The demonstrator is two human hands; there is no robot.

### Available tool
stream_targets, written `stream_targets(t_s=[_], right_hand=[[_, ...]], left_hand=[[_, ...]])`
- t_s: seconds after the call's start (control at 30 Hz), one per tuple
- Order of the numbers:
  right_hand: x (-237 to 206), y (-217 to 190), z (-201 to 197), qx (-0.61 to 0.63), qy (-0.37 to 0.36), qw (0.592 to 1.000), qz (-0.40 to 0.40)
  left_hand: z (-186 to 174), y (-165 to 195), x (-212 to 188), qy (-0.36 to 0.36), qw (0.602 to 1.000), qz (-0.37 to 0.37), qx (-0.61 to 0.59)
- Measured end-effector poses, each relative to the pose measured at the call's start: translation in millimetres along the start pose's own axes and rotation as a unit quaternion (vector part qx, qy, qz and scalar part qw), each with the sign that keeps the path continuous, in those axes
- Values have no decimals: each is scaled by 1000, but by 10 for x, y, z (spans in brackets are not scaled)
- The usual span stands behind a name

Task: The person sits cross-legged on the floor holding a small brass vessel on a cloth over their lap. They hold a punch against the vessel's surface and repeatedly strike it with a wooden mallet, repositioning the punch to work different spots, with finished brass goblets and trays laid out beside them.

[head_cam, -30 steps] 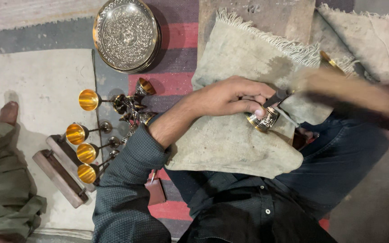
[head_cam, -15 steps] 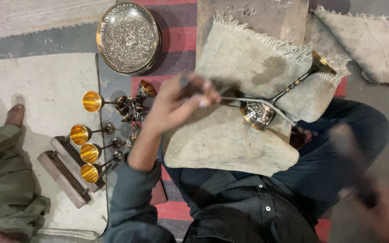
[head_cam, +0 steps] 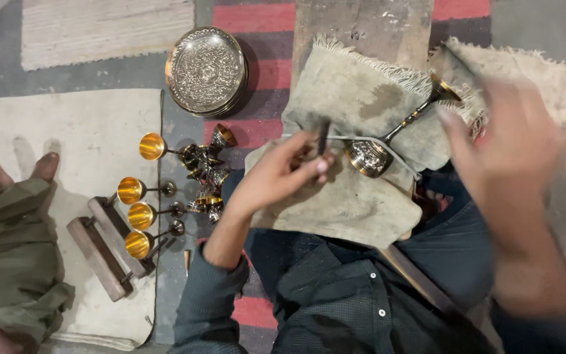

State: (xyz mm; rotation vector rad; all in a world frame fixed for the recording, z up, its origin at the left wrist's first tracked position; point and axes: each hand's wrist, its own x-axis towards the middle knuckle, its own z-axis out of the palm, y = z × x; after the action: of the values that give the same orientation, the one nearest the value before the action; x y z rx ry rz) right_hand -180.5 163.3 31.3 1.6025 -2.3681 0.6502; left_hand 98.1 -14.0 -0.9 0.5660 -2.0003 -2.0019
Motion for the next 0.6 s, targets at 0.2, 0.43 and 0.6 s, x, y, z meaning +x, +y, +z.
stream_targets(t_s=[0.2, 0.43, 0.6], right_hand=[[669, -181, 515, -134, -6, 989, -67], [323, 315, 792, 131, 32, 990, -46], [183, 377, 751, 402, -5, 914, 51]], left_hand=[[57, 5, 571, -20, 992, -62, 107], [73, 73, 848, 5, 947, -123, 297], [10, 95, 817, -2, 975, -85, 203]])
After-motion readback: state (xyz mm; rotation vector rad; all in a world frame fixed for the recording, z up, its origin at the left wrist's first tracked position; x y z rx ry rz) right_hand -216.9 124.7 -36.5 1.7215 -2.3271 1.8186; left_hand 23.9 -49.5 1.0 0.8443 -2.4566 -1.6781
